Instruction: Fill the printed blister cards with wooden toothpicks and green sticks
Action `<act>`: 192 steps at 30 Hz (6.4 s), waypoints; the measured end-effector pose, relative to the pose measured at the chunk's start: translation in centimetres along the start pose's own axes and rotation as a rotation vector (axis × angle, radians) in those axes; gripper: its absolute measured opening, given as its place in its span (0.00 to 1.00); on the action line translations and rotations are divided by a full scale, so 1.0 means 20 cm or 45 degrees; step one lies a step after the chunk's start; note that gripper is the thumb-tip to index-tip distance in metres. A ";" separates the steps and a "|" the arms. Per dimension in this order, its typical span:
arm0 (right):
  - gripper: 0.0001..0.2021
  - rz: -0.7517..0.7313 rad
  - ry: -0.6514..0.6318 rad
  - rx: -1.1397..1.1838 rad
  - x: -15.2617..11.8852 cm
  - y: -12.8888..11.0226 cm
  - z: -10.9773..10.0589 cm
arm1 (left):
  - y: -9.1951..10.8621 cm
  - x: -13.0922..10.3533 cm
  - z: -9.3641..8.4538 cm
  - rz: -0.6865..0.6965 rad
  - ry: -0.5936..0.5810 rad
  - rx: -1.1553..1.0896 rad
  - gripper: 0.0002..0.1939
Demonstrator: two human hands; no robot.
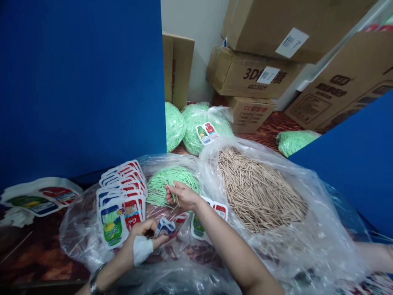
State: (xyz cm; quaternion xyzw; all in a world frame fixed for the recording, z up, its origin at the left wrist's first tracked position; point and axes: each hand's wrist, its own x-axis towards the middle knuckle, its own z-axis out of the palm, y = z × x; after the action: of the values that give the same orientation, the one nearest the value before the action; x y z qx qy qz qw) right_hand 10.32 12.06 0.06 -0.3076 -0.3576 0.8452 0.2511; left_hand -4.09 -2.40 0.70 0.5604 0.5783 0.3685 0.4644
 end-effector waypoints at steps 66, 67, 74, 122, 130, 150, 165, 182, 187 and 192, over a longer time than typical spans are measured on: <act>0.06 -0.297 -0.029 -2.495 -0.15 0.14 -0.05 | 0.00 0.02 -0.28 0.493 0.601 0.445 0.07; 0.05 -0.279 0.037 -2.455 -0.15 0.11 -0.07 | -0.01 0.02 -0.28 0.495 0.601 0.446 0.08; 0.18 -0.161 0.673 -2.190 0.04 -0.03 -0.15 | 0.02 0.01 -0.22 0.650 0.555 0.478 0.04; 0.08 -0.995 0.073 -1.557 -0.37 -0.02 0.27 | 0.08 -0.02 -0.13 0.133 0.538 -0.221 0.12; 0.09 -1.049 0.183 -1.510 -0.37 0.02 0.25 | 0.02 -0.03 -0.14 0.080 0.462 -0.244 0.07; 0.06 -1.114 0.200 -1.419 -0.47 0.09 0.30 | 0.04 -0.12 -0.09 0.196 0.436 -0.167 0.07; 0.07 -1.124 0.311 -1.460 -0.58 0.18 0.41 | 0.03 -0.34 -0.10 0.112 0.354 -0.211 0.17; 0.21 -0.083 1.028 -2.488 -0.83 -0.06 -0.34 | -0.37 -0.17 -0.52 0.084 0.907 1.027 0.35; 0.13 -0.093 1.016 -2.349 -0.81 -0.03 -0.51 | -0.41 -0.17 -0.54 0.087 0.923 1.090 0.27; 0.10 -0.287 1.036 -2.297 -0.78 -0.02 -0.51 | -0.35 -0.16 -0.54 0.200 0.961 1.094 0.23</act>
State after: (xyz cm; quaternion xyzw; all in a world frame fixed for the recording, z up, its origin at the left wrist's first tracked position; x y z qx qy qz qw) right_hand 28.30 6.84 0.12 -0.6139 -0.7801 0.0584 0.1057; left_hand -16.64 -5.21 -2.37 0.5698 0.7584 0.3082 -0.0721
